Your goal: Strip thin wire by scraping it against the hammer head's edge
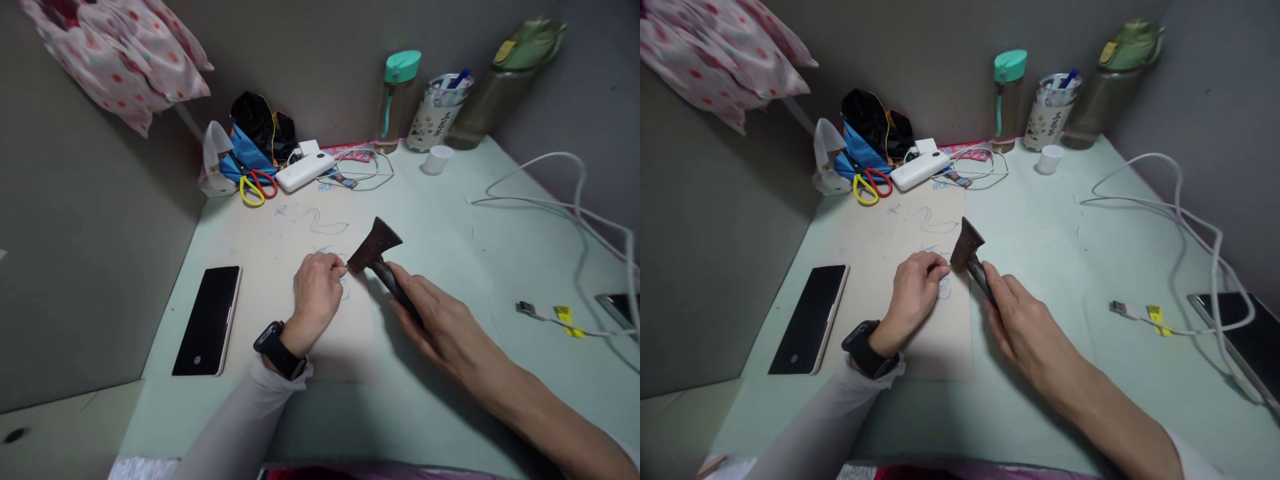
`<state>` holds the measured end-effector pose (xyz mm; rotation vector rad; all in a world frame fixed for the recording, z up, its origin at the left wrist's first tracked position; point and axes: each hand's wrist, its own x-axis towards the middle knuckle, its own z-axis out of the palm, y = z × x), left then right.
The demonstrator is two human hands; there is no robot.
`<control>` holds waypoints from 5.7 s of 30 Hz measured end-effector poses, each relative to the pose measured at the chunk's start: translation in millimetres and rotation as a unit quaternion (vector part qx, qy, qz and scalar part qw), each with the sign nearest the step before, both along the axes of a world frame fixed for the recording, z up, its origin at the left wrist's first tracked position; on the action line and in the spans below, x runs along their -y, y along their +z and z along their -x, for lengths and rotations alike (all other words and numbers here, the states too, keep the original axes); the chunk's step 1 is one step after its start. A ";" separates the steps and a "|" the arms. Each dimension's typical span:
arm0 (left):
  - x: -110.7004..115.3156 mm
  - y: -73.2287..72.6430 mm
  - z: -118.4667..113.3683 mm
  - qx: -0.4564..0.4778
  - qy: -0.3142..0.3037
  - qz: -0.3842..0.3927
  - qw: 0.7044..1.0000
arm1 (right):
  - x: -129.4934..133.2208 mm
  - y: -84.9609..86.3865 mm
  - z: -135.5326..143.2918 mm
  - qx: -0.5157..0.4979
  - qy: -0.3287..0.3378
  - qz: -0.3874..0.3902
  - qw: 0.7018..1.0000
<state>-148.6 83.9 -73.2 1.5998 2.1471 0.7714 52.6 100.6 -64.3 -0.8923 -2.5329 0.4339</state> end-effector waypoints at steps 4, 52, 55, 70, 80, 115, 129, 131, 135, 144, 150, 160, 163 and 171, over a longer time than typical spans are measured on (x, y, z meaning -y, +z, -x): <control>-0.5 1.3 -0.4 -0.004 -0.003 0.009 1.000 | -0.2 -1.6 0.5 0.007 0.000 0.000 1.000; 2.0 -2.4 1.4 0.023 -0.003 -0.027 0.999 | -17.2 0.7 -21.9 0.013 -0.036 0.003 0.999; 2.1 -3.2 1.8 0.019 -0.004 -0.028 0.999 | -16.4 0.0 -21.2 0.008 -0.039 -0.002 0.999; -0.2 -2.1 0.2 -0.015 -0.009 -0.025 1.000 | -5.0 7.6 -1.6 0.005 0.000 -0.011 1.000; -1.8 1.0 -0.6 -0.030 -0.007 0.011 0.999 | -0.1 0.9 4.2 0.029 0.000 -0.033 0.999; 0.6 1.3 1.6 -0.010 -0.022 -0.003 1.000 | -13.2 0.9 -29.7 0.022 -0.081 0.020 0.996; -0.3 1.5 0.5 -0.012 -0.016 0.004 1.000 | -9.8 -0.8 -13.6 0.015 -0.040 -0.001 0.999; -0.5 0.2 0.6 -0.014 -0.016 0.004 1.000 | -9.4 -0.4 -12.8 0.016 -0.043 0.003 0.999; -1.2 -2.3 0.9 -0.029 -0.013 0.007 0.999 | -8.0 3.1 -9.1 0.015 -0.036 0.001 0.999; -1.5 -2.2 -0.5 -0.053 -0.018 0.012 0.998 | -6.0 2.7 4.0 0.007 -0.008 -0.020 1.000; -1.8 -2.2 -1.1 -0.064 -0.016 0.013 0.998 | -6.7 4.5 5.1 0.012 -0.007 -0.027 1.000; -3.0 -2.3 -1.6 -0.071 -0.015 0.021 0.997 | -8.5 0.4 9.8 0.070 -0.009 -0.012 0.997; -2.9 -2.3 -1.4 -0.071 -0.017 0.019 0.997 | -8.6 1.7 8.5 0.062 -0.008 -0.017 0.998; -3.5 -0.5 -1.4 -0.080 -0.013 0.028 0.996 | -4.2 0.8 7.2 0.070 -0.017 -0.043 0.996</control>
